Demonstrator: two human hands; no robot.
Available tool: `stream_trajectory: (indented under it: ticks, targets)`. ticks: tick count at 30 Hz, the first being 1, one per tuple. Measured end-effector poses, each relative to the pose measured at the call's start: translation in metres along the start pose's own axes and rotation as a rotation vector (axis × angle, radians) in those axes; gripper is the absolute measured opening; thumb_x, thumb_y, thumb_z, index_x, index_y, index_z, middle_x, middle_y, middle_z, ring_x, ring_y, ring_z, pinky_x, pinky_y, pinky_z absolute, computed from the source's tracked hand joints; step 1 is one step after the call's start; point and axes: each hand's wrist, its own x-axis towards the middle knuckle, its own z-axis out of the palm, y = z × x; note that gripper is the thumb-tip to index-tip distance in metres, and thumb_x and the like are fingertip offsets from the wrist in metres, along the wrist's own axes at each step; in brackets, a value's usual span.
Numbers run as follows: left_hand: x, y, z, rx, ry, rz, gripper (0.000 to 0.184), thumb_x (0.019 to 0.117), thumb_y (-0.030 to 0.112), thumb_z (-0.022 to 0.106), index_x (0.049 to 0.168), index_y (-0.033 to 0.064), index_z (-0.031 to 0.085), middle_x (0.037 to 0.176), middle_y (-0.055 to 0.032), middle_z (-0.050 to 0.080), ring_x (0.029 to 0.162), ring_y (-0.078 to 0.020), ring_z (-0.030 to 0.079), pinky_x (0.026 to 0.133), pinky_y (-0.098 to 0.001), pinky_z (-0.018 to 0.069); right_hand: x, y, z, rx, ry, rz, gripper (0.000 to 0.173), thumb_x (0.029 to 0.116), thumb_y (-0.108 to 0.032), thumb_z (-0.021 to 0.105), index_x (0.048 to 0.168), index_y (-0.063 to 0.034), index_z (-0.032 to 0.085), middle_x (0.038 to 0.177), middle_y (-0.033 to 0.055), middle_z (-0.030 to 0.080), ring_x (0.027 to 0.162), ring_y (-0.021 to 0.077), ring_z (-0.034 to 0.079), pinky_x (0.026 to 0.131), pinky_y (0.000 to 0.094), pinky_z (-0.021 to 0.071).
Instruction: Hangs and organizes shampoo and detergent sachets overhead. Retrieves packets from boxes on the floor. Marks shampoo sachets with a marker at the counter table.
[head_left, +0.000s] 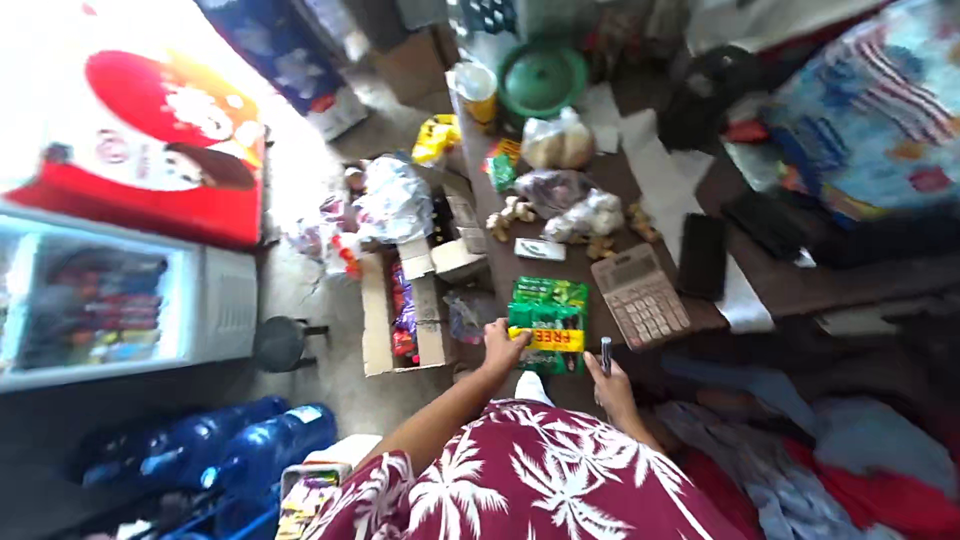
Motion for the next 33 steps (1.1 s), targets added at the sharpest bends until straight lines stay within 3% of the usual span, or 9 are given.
stream_trajectory:
  ticks: [4, 7, 11, 16, 20, 24, 26, 28, 33]
  targets:
    - [-0.002, 0.002, -0.013, -0.064, -0.046, -0.048, 0.066, 0.0909, 0.029, 0.076, 0.141, -0.0034, 0.049, 0.141, -0.0328, 0.047, 0.129, -0.0449, 0.050, 0.107, -0.0562, 0.0438, 0.002, -0.022, 0.005, 0.103, -0.070, 0.019, 0.042, 0.1018, -0.029, 0.065, 0.127, 0.0032, 0.059, 0.071, 0.0033, 0.052, 0.050, 0.0058, 0.039, 0.047, 0.0253, 0.0372]
    - [-0.002, -0.002, -0.031, -0.196, -0.183, -0.099, 0.062, 0.0933, 0.024, 0.074, 0.141, -0.0050, 0.047, 0.137, -0.0306, 0.052, 0.120, -0.0384, 0.058, 0.102, -0.0506, 0.0493, -0.008, -0.036, 0.007, 0.239, -0.225, 0.053, 0.025, 0.1044, -0.021, 0.059, 0.117, 0.0004, 0.060, 0.061, -0.0028, 0.051, 0.045, 0.0002, 0.040, 0.042, 0.0183, 0.0355]
    - [-0.014, -0.022, -0.060, -0.465, -0.269, -0.144, 0.060, 0.0960, 0.016, 0.070, 0.143, -0.0039, 0.037, 0.115, -0.0218, 0.063, 0.096, -0.0254, 0.067, 0.087, -0.0409, 0.0567, -0.024, -0.047, 0.038, 0.324, -0.325, 0.039, 0.038, 0.1062, -0.016, 0.052, 0.138, 0.0032, 0.047, 0.100, 0.0092, 0.069, 0.082, 0.0089, 0.068, 0.073, 0.0272, 0.0582]
    - [-0.041, -0.065, -0.126, -0.640, -0.242, -0.084, 0.063, 0.0937, 0.010, 0.068, 0.145, 0.0008, 0.033, 0.113, -0.0190, 0.065, 0.093, -0.0246, 0.069, 0.084, -0.0424, 0.0588, -0.051, -0.069, 0.096, 0.374, -0.418, -0.035, 0.041, 0.0978, -0.005, 0.060, 0.136, 0.0051, 0.047, 0.099, 0.0109, 0.072, 0.084, 0.0130, 0.073, 0.078, 0.0314, 0.0628]
    - [-0.074, -0.104, -0.202, -0.840, -0.228, -0.006, 0.054, 0.0950, 0.014, 0.064, 0.142, 0.0021, 0.040, 0.110, -0.0137, 0.068, 0.095, -0.0220, 0.070, 0.086, -0.0419, 0.0596, -0.084, -0.106, 0.160, 0.062, -0.533, -0.211, 0.053, 0.0869, -0.009, 0.072, 0.133, 0.0071, 0.053, 0.106, 0.0120, 0.071, 0.091, 0.0125, 0.071, 0.085, 0.0320, 0.0604]
    - [-0.103, -0.160, -0.285, -0.997, -0.157, 0.059, 0.052, 0.0954, 0.024, 0.063, 0.137, 0.0032, 0.041, 0.101, -0.0091, 0.071, 0.090, -0.0186, 0.072, 0.083, -0.0395, 0.0611, -0.131, -0.145, 0.245, -0.091, -0.664, -0.375, 0.073, 0.0766, -0.035, 0.083, 0.134, 0.0015, 0.056, 0.107, 0.0058, 0.074, 0.096, 0.0091, 0.072, 0.089, 0.0296, 0.0607]
    - [-0.121, -0.187, -0.318, -1.065, -0.118, 0.057, 0.050, 0.0959, 0.031, 0.062, 0.134, 0.0046, 0.043, 0.098, -0.0075, 0.072, 0.088, -0.0175, 0.072, 0.081, -0.0386, 0.0616, -0.149, -0.161, 0.287, -0.187, -0.717, -0.451, 0.080, 0.0811, -0.056, 0.074, 0.134, 0.0010, 0.057, 0.105, 0.0035, 0.071, 0.093, 0.0059, 0.068, 0.086, 0.0292, 0.0580]
    - [-0.138, -0.216, -0.346, -1.150, -0.086, 0.077, 0.062, 0.0854, 0.040, 0.075, 0.129, 0.0053, 0.047, 0.096, -0.0074, 0.073, 0.086, -0.0180, 0.074, 0.079, -0.0387, 0.0626, -0.165, -0.175, 0.331, -0.244, -0.741, -0.524, 0.075, 0.0918, -0.063, 0.056, 0.132, 0.0009, 0.058, 0.103, 0.0039, 0.068, 0.089, 0.0056, 0.064, 0.083, 0.0308, 0.0551]
    - [-0.170, -0.270, -0.386, -1.253, 0.055, 0.104, 0.085, 0.0643, 0.049, 0.091, 0.126, 0.0070, 0.050, 0.093, -0.0076, 0.075, 0.083, -0.0179, 0.075, 0.075, -0.0373, 0.0637, -0.201, -0.190, 0.415, -0.261, -0.731, -0.596, 0.037, 0.1023, -0.037, 0.059, 0.116, -0.0043, 0.069, 0.091, 0.0031, 0.072, 0.083, 0.0082, 0.069, 0.081, 0.0317, 0.0584]
